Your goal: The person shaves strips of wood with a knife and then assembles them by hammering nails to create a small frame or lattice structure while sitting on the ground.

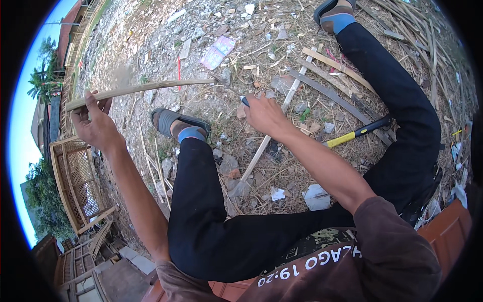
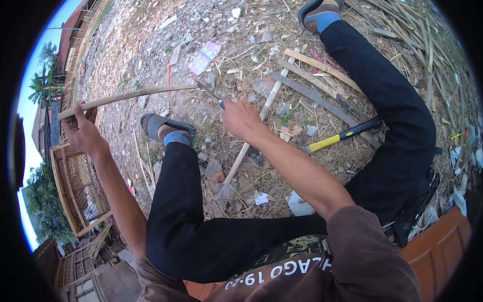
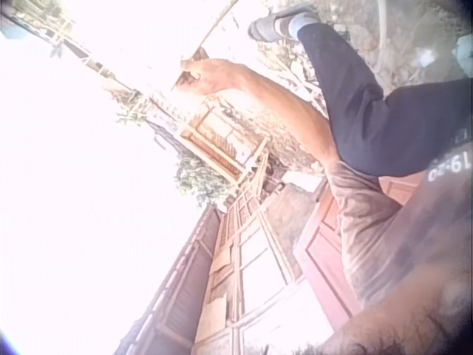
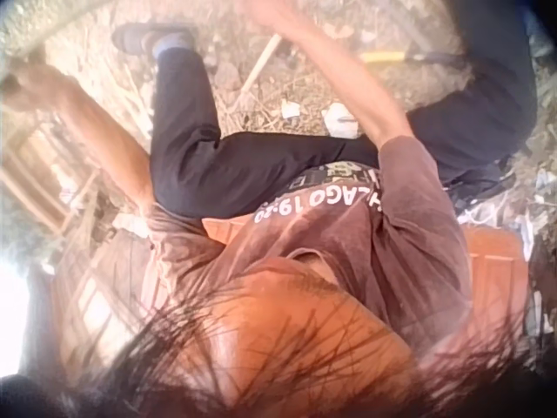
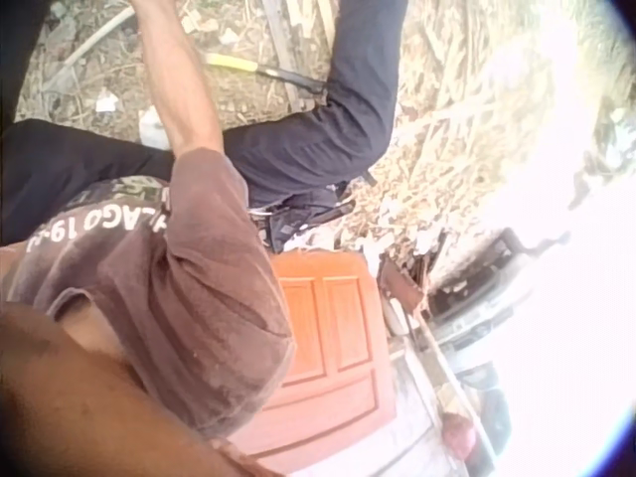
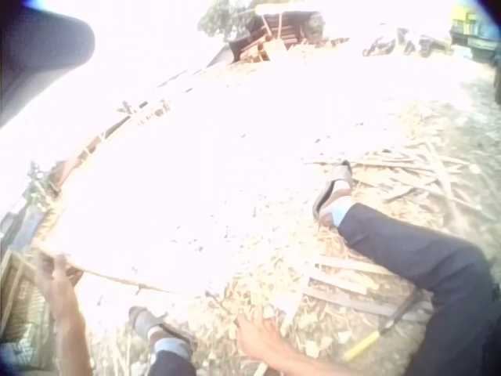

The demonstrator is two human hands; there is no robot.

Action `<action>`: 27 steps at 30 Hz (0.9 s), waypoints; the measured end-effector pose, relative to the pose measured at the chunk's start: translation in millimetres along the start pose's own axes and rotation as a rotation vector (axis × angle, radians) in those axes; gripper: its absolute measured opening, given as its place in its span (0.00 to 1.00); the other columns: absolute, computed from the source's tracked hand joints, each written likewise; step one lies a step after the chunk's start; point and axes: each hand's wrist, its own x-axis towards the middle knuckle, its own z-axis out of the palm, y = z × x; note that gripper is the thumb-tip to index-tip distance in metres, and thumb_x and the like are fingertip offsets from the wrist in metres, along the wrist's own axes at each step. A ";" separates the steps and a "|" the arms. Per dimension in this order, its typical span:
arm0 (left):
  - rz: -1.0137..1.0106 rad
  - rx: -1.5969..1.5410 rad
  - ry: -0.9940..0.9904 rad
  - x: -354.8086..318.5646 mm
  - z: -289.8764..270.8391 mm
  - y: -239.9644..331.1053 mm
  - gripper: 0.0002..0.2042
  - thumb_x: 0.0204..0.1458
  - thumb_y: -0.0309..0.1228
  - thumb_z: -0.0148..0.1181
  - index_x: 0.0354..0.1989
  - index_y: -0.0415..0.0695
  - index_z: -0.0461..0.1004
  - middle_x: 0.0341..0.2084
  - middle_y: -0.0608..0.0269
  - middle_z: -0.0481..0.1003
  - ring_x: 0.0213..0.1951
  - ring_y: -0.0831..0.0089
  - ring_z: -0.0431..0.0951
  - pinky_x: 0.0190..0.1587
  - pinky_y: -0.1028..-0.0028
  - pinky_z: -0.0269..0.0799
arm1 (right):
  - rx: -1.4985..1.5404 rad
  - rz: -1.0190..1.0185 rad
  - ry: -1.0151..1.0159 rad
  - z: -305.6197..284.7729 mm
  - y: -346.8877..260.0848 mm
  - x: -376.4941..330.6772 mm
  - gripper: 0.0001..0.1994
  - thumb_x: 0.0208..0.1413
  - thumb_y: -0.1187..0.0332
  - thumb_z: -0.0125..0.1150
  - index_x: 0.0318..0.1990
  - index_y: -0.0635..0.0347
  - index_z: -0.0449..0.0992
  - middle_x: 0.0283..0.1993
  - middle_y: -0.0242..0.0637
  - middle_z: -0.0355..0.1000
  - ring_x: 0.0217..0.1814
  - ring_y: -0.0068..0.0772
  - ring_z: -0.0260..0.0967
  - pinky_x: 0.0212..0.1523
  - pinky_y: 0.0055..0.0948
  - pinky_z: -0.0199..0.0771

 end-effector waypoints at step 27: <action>-0.110 0.021 -0.093 -19.5 -0.8 35.0 0.17 0.63 0.33 0.54 0.56 0.41 0.60 0.44 0.50 0.70 0.40 0.64 0.79 0.40 0.69 0.86 | 0.574 -0.369 0.183 -3.8 -103.1 -40.0 0.20 0.63 0.64 0.53 0.58 0.65 0.62 0.31 0.60 0.74 0.34 0.66 0.73 0.36 0.54 0.70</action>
